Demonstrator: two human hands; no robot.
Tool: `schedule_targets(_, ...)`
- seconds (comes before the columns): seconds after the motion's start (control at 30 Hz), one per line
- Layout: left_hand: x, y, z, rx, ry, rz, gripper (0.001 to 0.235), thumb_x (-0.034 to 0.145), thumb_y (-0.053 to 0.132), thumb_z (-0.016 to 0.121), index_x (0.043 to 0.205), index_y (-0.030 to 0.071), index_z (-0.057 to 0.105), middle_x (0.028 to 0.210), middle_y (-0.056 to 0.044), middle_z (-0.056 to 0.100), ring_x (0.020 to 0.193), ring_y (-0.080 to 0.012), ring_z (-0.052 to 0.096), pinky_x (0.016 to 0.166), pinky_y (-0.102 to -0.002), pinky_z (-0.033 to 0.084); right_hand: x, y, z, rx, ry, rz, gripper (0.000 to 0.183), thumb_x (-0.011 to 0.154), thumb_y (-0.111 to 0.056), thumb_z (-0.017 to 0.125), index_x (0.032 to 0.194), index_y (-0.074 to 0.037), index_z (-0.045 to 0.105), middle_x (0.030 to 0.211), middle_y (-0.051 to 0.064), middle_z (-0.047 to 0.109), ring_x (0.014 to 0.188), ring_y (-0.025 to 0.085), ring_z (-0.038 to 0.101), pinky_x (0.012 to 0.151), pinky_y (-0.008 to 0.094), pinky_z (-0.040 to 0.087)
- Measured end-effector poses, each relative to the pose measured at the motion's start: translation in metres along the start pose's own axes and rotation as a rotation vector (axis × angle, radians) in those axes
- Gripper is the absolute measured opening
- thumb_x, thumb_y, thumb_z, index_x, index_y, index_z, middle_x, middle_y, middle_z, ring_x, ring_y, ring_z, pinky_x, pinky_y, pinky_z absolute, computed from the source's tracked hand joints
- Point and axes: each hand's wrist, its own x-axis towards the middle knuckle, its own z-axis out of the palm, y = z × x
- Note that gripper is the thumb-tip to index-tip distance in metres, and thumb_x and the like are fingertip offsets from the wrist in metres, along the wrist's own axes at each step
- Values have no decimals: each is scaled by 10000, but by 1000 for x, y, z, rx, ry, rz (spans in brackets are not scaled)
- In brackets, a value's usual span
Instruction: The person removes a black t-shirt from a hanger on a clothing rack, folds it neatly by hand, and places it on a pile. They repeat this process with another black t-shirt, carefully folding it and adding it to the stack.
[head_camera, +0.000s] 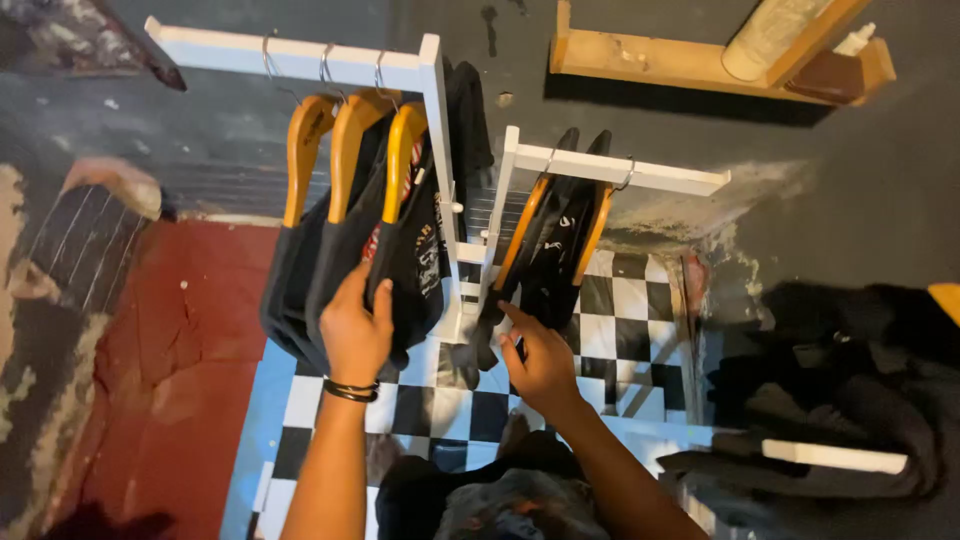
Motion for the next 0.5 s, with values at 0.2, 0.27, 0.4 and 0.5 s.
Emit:
schedule_targets(0.2, 10, -14, -1, -115, -185, -18, 305, 937, 198, 705, 1213, 71, 671, 1060, -240, 733, 986, -439, 700, 823, -513, 567, 6, -15, 47, -374, -163, 359, 423, 992, -458, 573, 1328, -211, 645, 1137, 118, 697, 1018, 363, 707, 892, 484, 508)
schedule_targets(0.27, 18, -29, 4, -142, -246, 13, 300, 952, 210, 693, 1224, 92, 648, 1074, -234, 732, 988, -436, 702, 814, -509, 575, 5, -11, 62, -397, -43, 423, 444, 976, -444, 603, 1336, -184, 622, 1130, 158, 673, 1004, 415, 696, 875, 518, 511)
schedule_targets(0.4, 20, -23, -15, -176, -444, -47, 388, 970, 236, 648, 1327, 121, 549, 1035, -273, 719, 956, -489, 691, 782, -570, 571, -4, -21, 69, -400, 127, 601, 504, 889, -303, 733, 1339, -146, 569, 1130, 175, 612, 1036, 484, 657, 847, 601, 526)
schedule_targets(0.5, 16, -39, 0, -179, -591, -58, 405, 1006, 319, 580, 1332, 103, 473, 977, -303, 706, 946, -492, 694, 784, -604, 557, -6, -21, 66, -443, 129, 757, 493, 953, -220, 665, 1417, -223, 498, 1178, 136, 609, 1095, 422, 662, 874, 579, 542)
